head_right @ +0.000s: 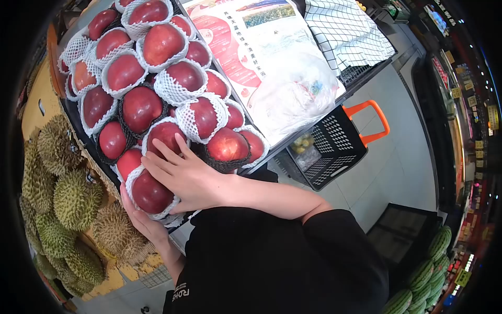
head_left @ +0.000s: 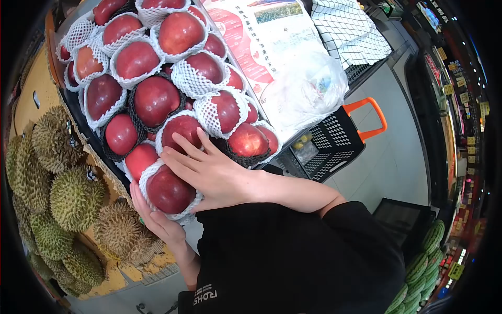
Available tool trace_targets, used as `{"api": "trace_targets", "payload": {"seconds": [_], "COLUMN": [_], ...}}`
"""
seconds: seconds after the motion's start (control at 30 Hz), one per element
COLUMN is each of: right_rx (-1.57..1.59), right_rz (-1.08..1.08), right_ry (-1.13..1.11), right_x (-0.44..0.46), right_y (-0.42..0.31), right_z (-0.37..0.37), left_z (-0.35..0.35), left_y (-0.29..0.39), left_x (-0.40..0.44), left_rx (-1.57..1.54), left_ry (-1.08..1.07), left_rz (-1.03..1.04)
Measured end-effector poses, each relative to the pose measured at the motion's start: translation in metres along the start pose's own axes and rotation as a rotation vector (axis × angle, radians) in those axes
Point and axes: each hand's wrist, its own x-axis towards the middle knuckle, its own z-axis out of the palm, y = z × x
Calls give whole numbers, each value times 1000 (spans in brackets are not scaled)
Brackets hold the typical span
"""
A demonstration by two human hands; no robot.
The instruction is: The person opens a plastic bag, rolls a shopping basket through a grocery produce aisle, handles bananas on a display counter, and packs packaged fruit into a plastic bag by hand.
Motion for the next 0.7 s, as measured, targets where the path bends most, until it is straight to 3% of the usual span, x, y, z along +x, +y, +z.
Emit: {"api": "trace_targets", "payload": {"seconds": [0.07,0.23,0.3,0.37,0.43,0.5,0.53,0.6,0.7], "right_rx": [-15,-47,-35,-20,9,61,107,148,108], "right_rz": [3,14,18,17,41,32,45,49,125], "right_ry": [26,107,145,177,198,308,315,454,651], "right_x": [-2,-10,-18,-27,-39,-50,-56,-70,-91], "right_y": [1,-7,-9,-11,-12,-9,-8,-6,3], "right_z": [4,0,0,-2,-3,4,2,-7,-18], "left_z": [-1,5,2,0,0,-8,-11,-17,-15], "left_y": [-2,10,20,11,13,16,19,29,44], "left_x": [0,-1,1,-3,-3,-5,-5,-5,-15], "left_rx": [9,-222,-19,-237,-230,-50,-47,-142,-362], "left_ry": [-14,31,26,81,162,237,235,304,255], "left_rz": [15,-295,-281,-248,-148,88,93,316,440]}}
